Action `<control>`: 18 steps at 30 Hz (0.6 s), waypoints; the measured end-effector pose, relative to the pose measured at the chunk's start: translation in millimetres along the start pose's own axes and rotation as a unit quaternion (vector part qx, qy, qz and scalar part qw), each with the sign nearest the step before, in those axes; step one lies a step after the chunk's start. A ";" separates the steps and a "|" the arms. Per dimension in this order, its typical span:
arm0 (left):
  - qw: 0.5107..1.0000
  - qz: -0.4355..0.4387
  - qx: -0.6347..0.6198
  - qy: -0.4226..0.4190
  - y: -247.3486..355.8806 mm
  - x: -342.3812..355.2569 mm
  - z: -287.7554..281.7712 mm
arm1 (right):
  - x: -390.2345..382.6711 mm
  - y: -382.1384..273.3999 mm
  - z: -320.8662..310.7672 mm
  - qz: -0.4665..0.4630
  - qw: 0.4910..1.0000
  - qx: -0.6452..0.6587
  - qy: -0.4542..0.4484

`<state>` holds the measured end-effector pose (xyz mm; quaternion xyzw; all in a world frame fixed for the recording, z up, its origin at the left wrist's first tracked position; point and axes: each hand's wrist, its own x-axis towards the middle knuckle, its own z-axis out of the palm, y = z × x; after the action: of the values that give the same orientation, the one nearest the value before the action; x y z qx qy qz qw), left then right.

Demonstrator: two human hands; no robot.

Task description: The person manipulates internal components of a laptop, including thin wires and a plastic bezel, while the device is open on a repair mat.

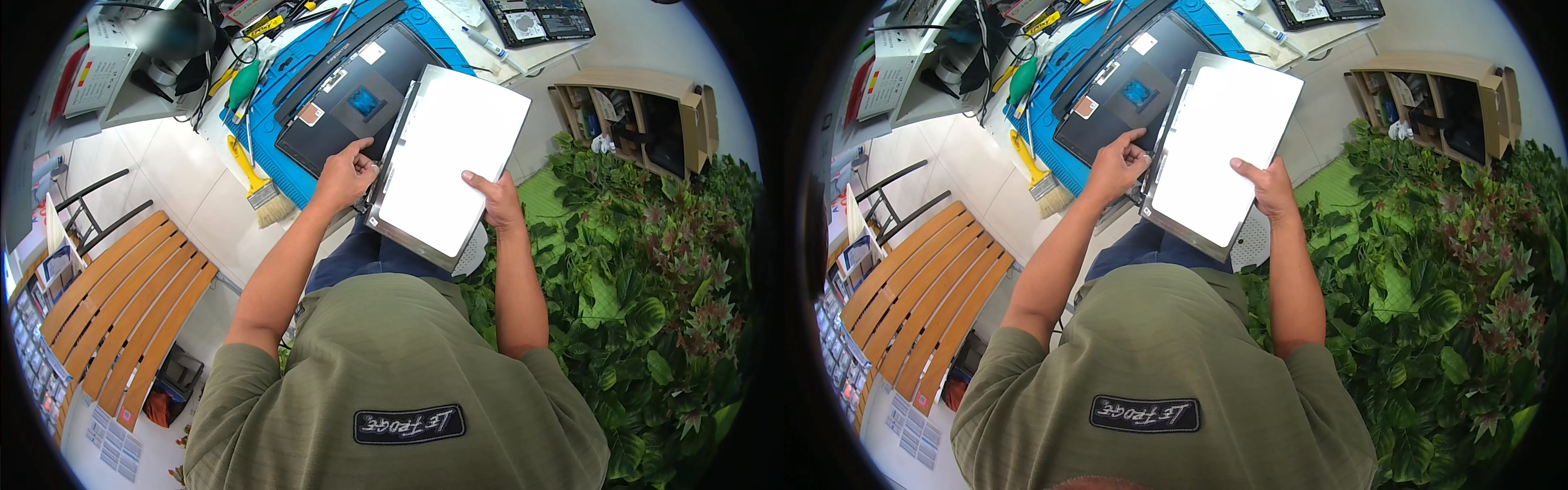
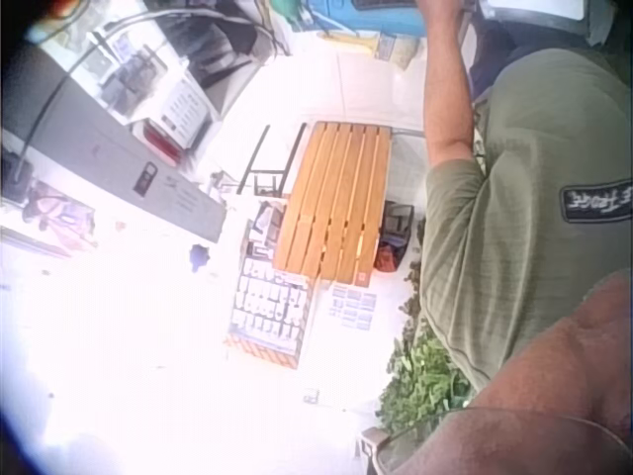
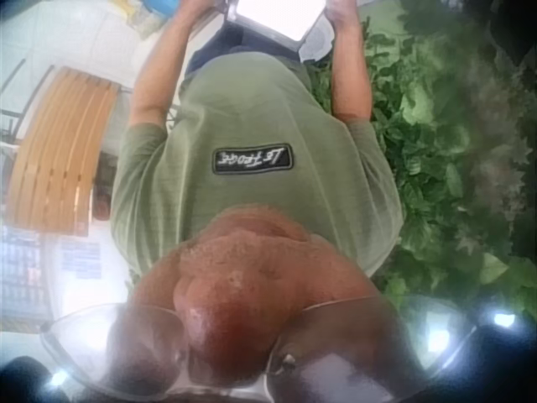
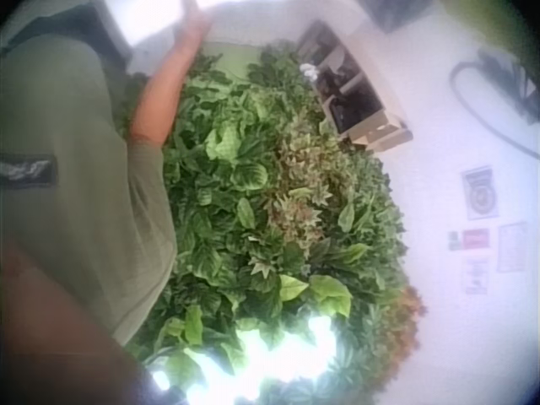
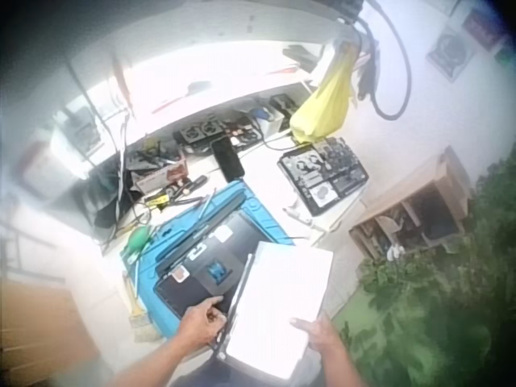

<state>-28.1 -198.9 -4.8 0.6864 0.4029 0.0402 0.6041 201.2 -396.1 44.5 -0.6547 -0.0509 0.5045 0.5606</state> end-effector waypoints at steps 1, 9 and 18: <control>1.000 -0.003 0.001 -0.001 0.5 0.3 0.1 | -0.5 -0.1 0.1 -0.002 1.000 0.001 0.000; 0.999 -0.006 0.034 -0.004 5.4 1.3 -1.1 | -4.0 -0.5 2.7 -0.012 1.000 -0.009 -0.004; 0.999 -0.026 0.019 -0.008 0.8 3.3 -0.7 | -7.8 3.4 5.0 -0.032 0.999 -0.021 -0.005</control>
<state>-25.8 -196.3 -5.4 0.6872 0.4164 0.0119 0.5952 192.2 -398.9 47.3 -0.6617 -0.0851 0.4888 0.5622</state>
